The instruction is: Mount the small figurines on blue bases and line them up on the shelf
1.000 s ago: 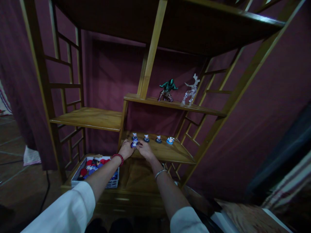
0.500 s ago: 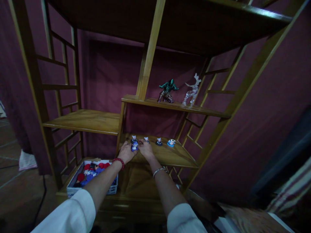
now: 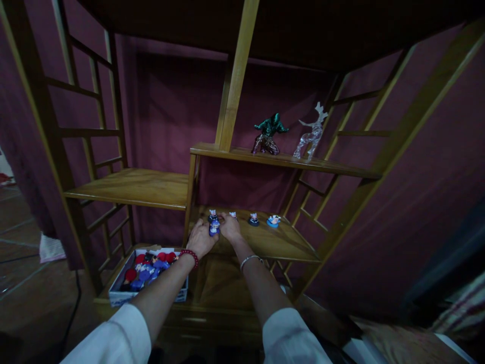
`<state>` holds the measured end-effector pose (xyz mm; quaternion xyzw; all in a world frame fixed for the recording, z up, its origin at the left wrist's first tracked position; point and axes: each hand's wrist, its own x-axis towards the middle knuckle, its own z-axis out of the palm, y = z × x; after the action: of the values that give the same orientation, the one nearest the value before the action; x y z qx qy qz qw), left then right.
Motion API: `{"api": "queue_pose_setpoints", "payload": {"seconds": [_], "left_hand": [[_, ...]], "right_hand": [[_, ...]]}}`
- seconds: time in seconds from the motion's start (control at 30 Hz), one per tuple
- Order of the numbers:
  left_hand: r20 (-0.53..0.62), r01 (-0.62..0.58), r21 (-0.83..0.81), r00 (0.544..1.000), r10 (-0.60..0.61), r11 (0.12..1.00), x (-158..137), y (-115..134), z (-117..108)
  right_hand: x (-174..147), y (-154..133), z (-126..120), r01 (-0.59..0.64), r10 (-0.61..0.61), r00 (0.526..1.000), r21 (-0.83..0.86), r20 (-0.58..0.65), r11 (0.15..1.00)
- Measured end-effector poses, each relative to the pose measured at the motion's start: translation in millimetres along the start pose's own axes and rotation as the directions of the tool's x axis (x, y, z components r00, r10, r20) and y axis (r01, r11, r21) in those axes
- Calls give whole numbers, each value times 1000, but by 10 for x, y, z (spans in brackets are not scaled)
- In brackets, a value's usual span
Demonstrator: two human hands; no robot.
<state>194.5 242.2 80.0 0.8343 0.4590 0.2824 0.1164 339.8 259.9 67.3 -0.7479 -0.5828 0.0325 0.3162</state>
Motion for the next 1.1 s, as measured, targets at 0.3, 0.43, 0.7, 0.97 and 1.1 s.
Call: {"api": "queue_pose_setpoints", "payload": {"seconds": [0.3, 0.43, 0.7, 0.97, 1.1], "left_hand": [[-5, 4, -28, 1000, -4, 1000, 2, -8, 16], [-6, -2, -45, 1000, 2, 999, 5, -18, 28], [-6, 4, -46, 1000, -4, 999, 1, -5, 13], [-7, -2, 11, 1000, 2, 1000, 19, -38, 49], [-23, -16, 30, 1000, 16, 999, 16, -71, 84]], "right_hand": [[4, -46, 15, -1, -2, 1000, -113, -30, 994], [14, -53, 31, -15, 9, 999, -140, -44, 990], [39, -54, 49, 1, -10, 998, -140, -67, 990], [-77, -70, -2, 21, -22, 999, -6, -49, 1000], [-226, -51, -88, 26, -20, 994, 53, -103, 998]]}}
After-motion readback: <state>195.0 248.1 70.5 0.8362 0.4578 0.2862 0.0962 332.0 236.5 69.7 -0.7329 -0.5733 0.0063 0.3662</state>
